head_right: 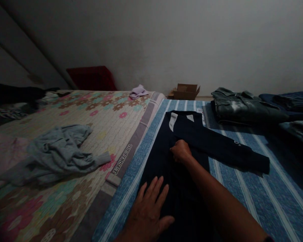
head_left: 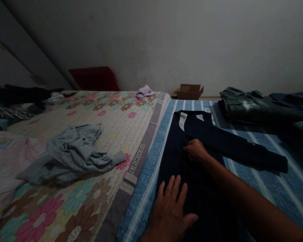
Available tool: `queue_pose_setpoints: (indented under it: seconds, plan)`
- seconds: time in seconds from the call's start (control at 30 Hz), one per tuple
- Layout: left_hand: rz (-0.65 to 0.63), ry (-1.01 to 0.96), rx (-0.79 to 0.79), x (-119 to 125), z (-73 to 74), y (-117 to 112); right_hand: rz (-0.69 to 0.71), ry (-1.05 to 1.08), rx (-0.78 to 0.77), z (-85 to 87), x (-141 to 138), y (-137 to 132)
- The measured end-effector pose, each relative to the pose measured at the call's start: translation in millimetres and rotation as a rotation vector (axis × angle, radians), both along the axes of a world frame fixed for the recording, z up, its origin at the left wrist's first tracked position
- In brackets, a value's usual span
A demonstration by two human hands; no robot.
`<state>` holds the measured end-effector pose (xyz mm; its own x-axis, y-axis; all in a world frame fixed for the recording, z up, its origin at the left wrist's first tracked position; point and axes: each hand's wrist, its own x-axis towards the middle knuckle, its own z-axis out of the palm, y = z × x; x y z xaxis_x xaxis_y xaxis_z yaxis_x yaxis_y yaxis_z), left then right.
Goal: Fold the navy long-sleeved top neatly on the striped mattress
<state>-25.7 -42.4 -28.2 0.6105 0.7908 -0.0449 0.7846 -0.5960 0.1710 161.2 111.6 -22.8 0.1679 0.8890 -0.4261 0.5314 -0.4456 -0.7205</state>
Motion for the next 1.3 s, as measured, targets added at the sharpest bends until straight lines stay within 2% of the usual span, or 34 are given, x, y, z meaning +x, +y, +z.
queue_pose_setpoints:
  seconds: [0.2, 0.37, 0.53, 0.63, 0.8, 0.87, 0.97, 1.03, 1.17, 1.3]
  plan:
    - [-0.011, -0.005, -0.037, 0.9, 4.3, 1.6, -0.003, -0.047, 0.004, -0.4, 0.9, 4.6]
    - [-0.023, -0.010, 0.039, -1.0, 0.6, 1.8, -0.039, -0.132, 0.025, 4.1, -1.1, 10.8]
    - [-0.160, -0.053, 0.117, -7.1, -5.9, 1.3, -0.026, -0.255, 0.027, 9.6, -1.1, 12.1]
    - [-0.166, -0.043, 0.092, -7.2, -5.7, 2.5, 0.010, -0.331, 0.044, 16.1, -2.1, 8.1]
    - [-0.136, -0.006, 0.043, -4.3, -2.2, 4.0, 0.065, -0.503, 0.191, 33.8, -8.3, -11.1]
    - [-0.129, -0.002, 0.034, -4.0, -1.9, 4.1, 0.183, -0.602, 0.342, 36.6, -11.2, -19.9]
    - [-0.131, -0.005, 0.051, -4.5, -3.7, 3.5, 0.482, -0.710, 0.591, 27.4, -13.0, -26.9]
    - [-0.128, -0.008, 0.073, -4.4, -5.5, 2.7, 0.598, -0.714, 0.627, 13.8, -11.6, -26.4]
    - [-0.101, -0.019, 0.059, -1.6, -5.9, 0.8, 0.619, -0.681, 0.544, -12.0, -6.5, -20.6]
    - [-0.076, -0.043, -0.013, 2.8, 3.7, 2.0, 0.627, -0.682, 0.531, -18.0, -3.5, -18.7]
